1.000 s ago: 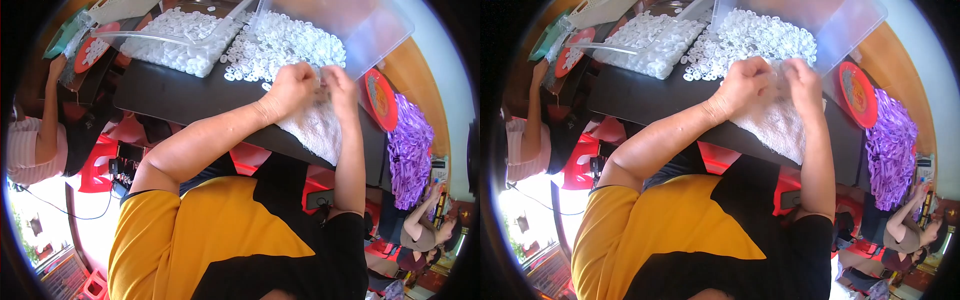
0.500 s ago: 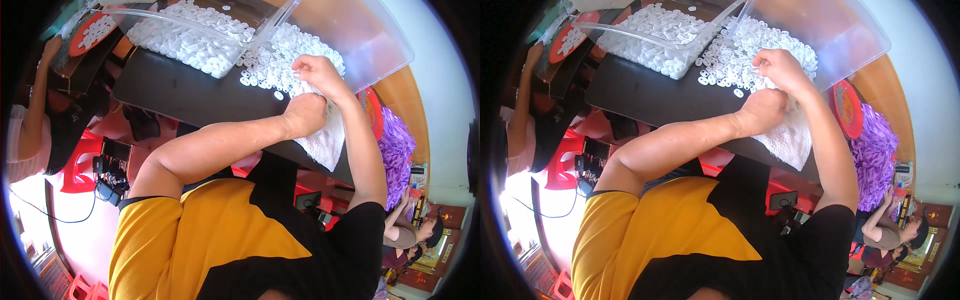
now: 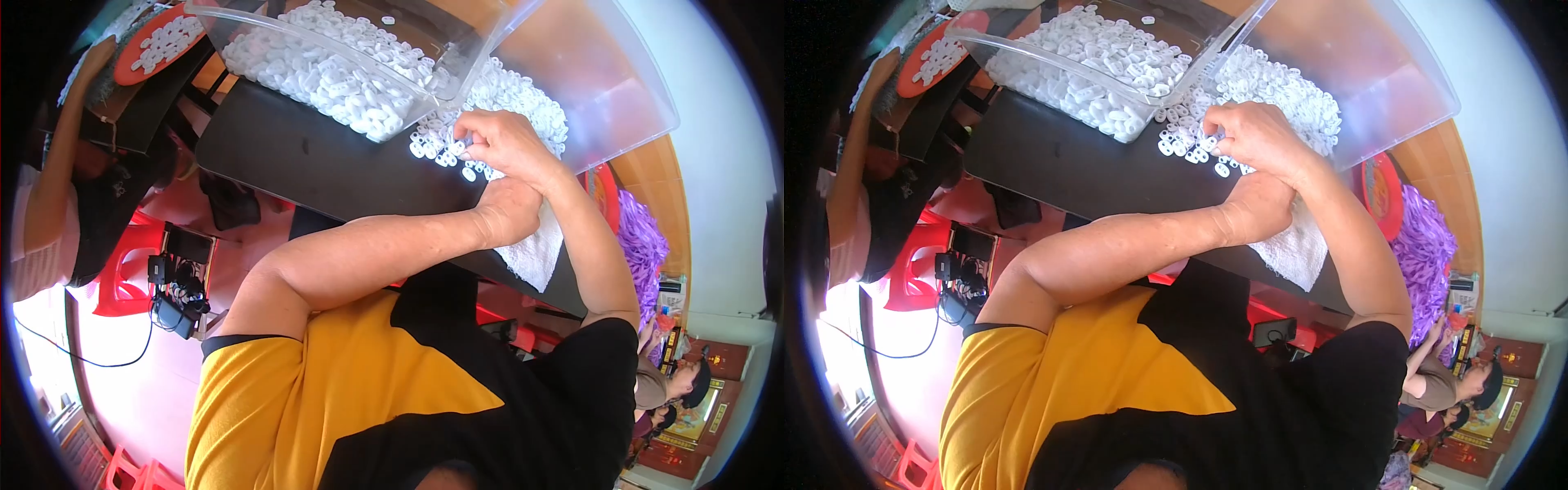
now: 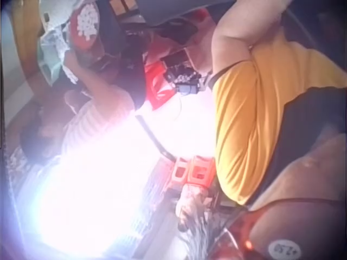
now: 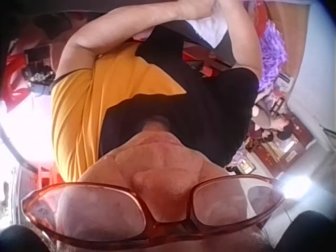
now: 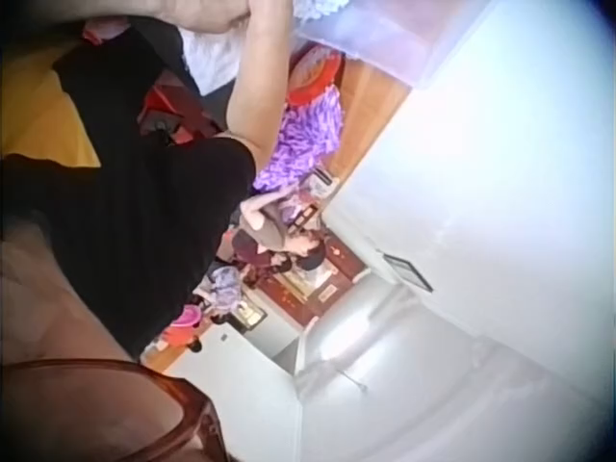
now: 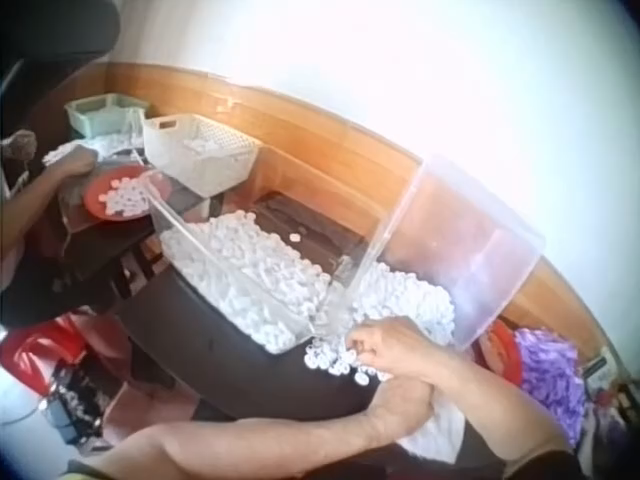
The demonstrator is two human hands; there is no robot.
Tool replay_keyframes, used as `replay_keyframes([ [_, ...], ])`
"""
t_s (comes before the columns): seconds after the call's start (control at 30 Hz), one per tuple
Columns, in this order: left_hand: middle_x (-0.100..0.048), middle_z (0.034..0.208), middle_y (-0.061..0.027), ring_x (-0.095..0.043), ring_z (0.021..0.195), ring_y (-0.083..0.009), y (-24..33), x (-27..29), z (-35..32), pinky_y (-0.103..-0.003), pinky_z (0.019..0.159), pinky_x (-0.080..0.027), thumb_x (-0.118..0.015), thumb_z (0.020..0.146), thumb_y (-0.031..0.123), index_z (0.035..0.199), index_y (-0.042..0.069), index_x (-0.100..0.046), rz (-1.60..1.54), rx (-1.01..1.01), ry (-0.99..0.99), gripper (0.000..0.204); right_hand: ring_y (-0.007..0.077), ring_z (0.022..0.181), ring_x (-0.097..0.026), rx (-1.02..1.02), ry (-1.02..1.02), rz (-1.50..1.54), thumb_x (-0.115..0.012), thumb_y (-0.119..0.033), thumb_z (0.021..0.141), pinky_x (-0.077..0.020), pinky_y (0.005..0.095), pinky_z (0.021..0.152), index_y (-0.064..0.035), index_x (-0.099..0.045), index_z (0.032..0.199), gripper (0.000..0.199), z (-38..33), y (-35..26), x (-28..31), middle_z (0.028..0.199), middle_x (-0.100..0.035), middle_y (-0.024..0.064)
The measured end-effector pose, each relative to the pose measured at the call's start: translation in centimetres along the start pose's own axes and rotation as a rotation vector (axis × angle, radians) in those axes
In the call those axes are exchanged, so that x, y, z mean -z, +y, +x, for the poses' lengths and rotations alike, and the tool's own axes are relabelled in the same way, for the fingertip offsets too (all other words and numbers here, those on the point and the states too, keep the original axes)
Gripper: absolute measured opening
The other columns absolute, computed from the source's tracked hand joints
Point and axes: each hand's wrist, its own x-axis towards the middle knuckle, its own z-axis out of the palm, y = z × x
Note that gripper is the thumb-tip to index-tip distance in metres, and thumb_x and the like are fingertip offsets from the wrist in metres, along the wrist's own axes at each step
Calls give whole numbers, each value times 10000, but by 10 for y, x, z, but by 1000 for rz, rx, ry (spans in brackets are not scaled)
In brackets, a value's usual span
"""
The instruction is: Inspecting and sorting white plastic rings at a workstation.
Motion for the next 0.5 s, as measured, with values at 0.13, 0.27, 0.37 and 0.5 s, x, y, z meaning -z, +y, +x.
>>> replay_keyframes([
  [0.13, -658, 921, -225, -649, 872, -371, 1, 2, 1, -455, 764, -516, -535, 764, 35, 931, 4, -633, 30, 8, -24, 196, 232, 643, -582, 84, 26, -10, -666, -128, 699, -459, 365, 606, -89, -642, 878, 184, 4, 8, -8, 672, -589, 74],
  [0.27, -681, 892, -208, -677, 878, -321, 0, 1, 1, -417, 800, -527, -557, 773, 68, 892, 10, -664, 33, 13, 11, 171, 225, 630, -579, 50, 11, -9, -671, -138, 698, -459, 363, 605, -96, -644, 880, 188, 5, 6, -6, 653, -585, 68],
  [0.37, -683, 895, -208, -678, 882, -318, 1, 2, 1, -418, 801, -526, -556, 775, 73, 901, 8, -667, 83, 0, 8, 180, 279, 756, -640, -50, -45, 11, -667, -190, 693, -481, 405, 659, -111, -645, 872, 198, 5, -4, 1, 782, -666, 70],
  [0.5, -683, 912, -205, -675, 896, -321, 5, 6, 3, -420, 800, -526, -561, 774, 75, 916, 10, -665, 112, 26, -43, 188, 274, 741, -639, -9, -50, 77, -677, -230, 703, -476, 395, 654, -123, -652, 842, 178, 10, 7, -5, 738, -658, 69],
])
